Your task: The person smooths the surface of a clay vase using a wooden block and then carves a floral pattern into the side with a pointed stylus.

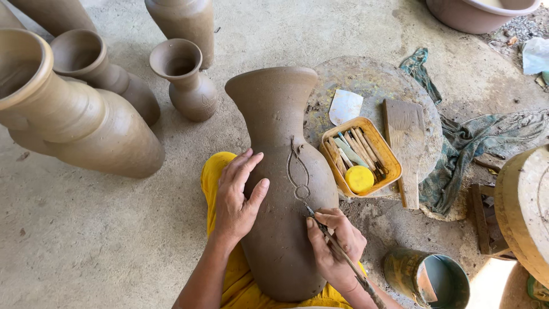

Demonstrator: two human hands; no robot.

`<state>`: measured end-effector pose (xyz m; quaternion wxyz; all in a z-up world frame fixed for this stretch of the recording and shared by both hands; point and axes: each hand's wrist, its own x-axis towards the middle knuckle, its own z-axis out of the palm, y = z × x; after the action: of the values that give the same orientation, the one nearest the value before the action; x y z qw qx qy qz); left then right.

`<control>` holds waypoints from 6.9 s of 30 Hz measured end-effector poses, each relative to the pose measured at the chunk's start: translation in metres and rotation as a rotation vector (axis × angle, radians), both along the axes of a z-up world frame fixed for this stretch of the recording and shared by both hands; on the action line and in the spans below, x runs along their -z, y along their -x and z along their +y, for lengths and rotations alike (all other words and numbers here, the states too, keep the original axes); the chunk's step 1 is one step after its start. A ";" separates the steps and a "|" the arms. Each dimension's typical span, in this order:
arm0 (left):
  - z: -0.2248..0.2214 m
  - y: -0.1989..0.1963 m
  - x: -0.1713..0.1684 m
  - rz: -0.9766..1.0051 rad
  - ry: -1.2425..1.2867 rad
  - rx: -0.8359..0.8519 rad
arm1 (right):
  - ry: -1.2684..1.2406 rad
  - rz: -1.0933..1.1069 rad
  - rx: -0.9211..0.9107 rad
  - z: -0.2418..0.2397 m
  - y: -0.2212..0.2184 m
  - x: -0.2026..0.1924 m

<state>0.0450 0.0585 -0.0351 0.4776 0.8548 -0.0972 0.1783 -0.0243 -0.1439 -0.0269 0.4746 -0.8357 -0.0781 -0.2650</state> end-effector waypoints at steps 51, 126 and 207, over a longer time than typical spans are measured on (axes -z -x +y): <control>-0.012 0.000 0.002 -0.007 -0.003 -0.049 | 0.080 -0.033 -0.260 -0.011 0.009 0.005; -0.012 0.011 -0.002 0.054 0.078 -0.027 | -0.120 -0.003 -0.379 -0.039 0.031 0.049; -0.001 0.011 0.010 0.238 0.016 -0.070 | -1.029 0.320 -0.544 -0.088 -0.071 0.079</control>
<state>0.0340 0.0575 -0.0450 0.4859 0.8690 -0.0084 0.0932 0.0466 -0.2323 -0.1061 0.8747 -0.4782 -0.0782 -0.0089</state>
